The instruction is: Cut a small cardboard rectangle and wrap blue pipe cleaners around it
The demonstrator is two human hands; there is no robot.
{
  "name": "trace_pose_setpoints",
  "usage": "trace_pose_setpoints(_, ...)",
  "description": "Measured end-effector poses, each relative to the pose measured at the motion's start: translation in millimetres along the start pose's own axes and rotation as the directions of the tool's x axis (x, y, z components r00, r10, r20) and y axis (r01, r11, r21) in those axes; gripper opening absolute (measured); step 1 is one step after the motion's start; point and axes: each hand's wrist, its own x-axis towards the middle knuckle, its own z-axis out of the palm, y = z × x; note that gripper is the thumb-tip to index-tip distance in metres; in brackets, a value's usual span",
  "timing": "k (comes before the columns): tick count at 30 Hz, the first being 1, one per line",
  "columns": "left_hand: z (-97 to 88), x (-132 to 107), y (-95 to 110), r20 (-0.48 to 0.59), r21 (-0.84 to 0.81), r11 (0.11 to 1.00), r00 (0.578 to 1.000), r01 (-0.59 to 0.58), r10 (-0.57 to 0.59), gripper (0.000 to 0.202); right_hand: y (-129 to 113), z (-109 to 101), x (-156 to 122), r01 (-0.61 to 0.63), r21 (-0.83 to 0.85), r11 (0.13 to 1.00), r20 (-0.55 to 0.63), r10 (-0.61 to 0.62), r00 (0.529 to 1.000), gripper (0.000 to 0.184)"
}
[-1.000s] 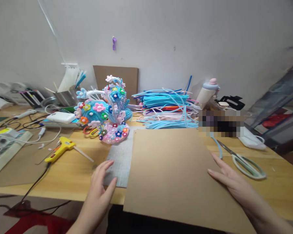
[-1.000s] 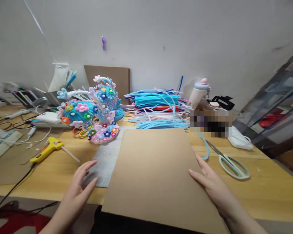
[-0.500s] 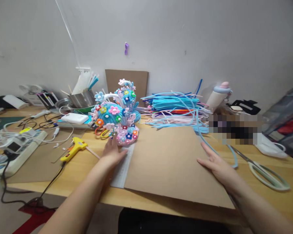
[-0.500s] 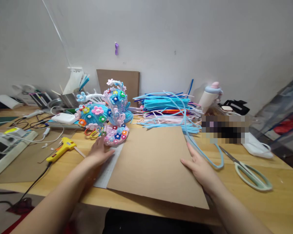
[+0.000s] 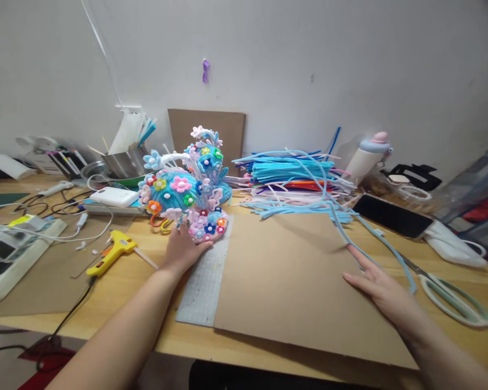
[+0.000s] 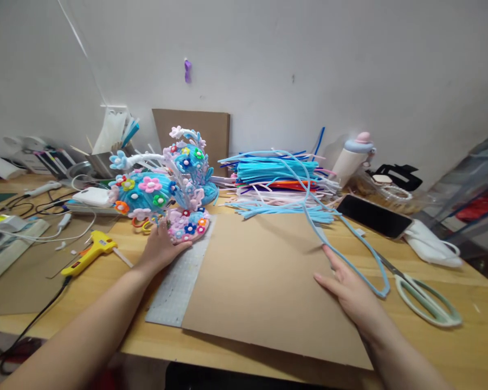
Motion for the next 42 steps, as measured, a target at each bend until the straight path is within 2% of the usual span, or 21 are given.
trace_pose_setpoints(6,-4.3,0.1,0.7,0.046,-0.014,1.000,0.999,0.022,-0.022,0.107,1.0,-0.3,0.5,0.023,-0.035,0.999,0.034,-0.022,0.999,0.089)
trace_pose_setpoints(8,-10.6,-9.5,3.3,0.075,0.008,0.999,0.997,0.031,-0.032,0.115,2.0,1.1,3.9,0.036,-0.058,0.998,0.042,-0.033,0.999,0.090)
trace_pose_setpoints(10,-18.2,-27.9,6.7,0.095,0.033,0.999,0.995,-0.019,0.016,0.114,4.1,1.7,10.2,0.055,-0.077,0.995,0.036,-0.052,0.998,0.093)
trace_pose_setpoints(13,-27.1,-68.7,12.5,0.093,-0.010,0.977,0.973,-0.213,0.213,0.083,8.5,0.1,24.6,0.088,-0.140,0.986,0.005,-0.089,0.996,0.093)
trace_pose_setpoints(16,-28.2,-109.7,16.6,0.154,-0.102,0.931,0.919,-0.351,0.363,0.051,13.4,-5.1,39.6,0.120,-0.255,0.960,-0.014,-0.128,0.992,0.087)
trace_pose_setpoints(18,-25.2,-128.8,17.8,0.213,-0.175,0.896,0.873,-0.409,0.440,0.042,17.3,-9.7,45.8,0.153,-0.335,0.930,-0.018,-0.168,0.986,0.081)
trace_pose_setpoints(20,-21.6,-139.0,18.3,0.240,-0.230,0.873,0.844,-0.430,0.479,0.039,21.8,-13.9,47.1,0.189,-0.415,0.890,-0.039,-0.225,0.974,0.078)
trace_pose_setpoints(22,-19.0,-142.3,19.0,0.244,-0.240,0.867,0.838,-0.436,0.488,0.038,26.8,-16.6,42.9,0.228,-0.535,0.814,-0.072,-0.313,0.947,0.076)
trace_pose_setpoints(23,-18.5,-142.4,19.6,0.248,-0.229,0.868,0.836,-0.440,0.489,0.038,29.2,-17.0,38.9,0.246,-0.620,0.745,-0.074,-0.368,0.927,0.074)
trace_pose_setpoints(26,-19.2,-141.2,21.8,0.267,-0.178,0.871,0.830,-0.457,0.490,0.037,35.6,-13.9,22.3,0.238,-0.869,0.434,-0.002,-0.484,0.875,0.060)
trace_pose_setpoints(28,-20.0,-141.5,22.9,0.268,-0.155,0.869,0.826,-0.470,0.495,0.036,39.1,-8.3,10.3,0.208,-0.949,0.236,0.062,-0.507,0.860,0.050)
trace_pose_setpoints(31,-19.1,-143.3,23.1,0.247,-0.127,0.858,0.822,-0.498,0.514,0.036,43.0,1.3,-2.6,0.194,-0.980,0.055,0.130,-0.560,0.819,0.046)
trace_pose_setpoints(33,-17.5,-144.3,22.9,0.221,-0.110,0.849,0.820,-0.516,0.527,0.035,44.5,5.6,-6.6,0.187,-0.982,-0.002,0.152,-0.590,0.793,0.045)
trace_pose_setpoints(35,-16.0,-144.6,23.0,0.197,-0.101,0.844,0.821,-0.527,0.536,0.034,44.9,7.3,-8.0,0.180,-0.983,-0.026,0.160,-0.596,0.787,0.045)
trace_pose_setpoints(42,-15.8,-144.3,24.8,0.174,-0.070,0.832,0.814,-0.550,0.553,0.032,47.2,6.0,-6.7,0.181,-0.983,-0.031,0.163,-0.606,0.778,0.045)
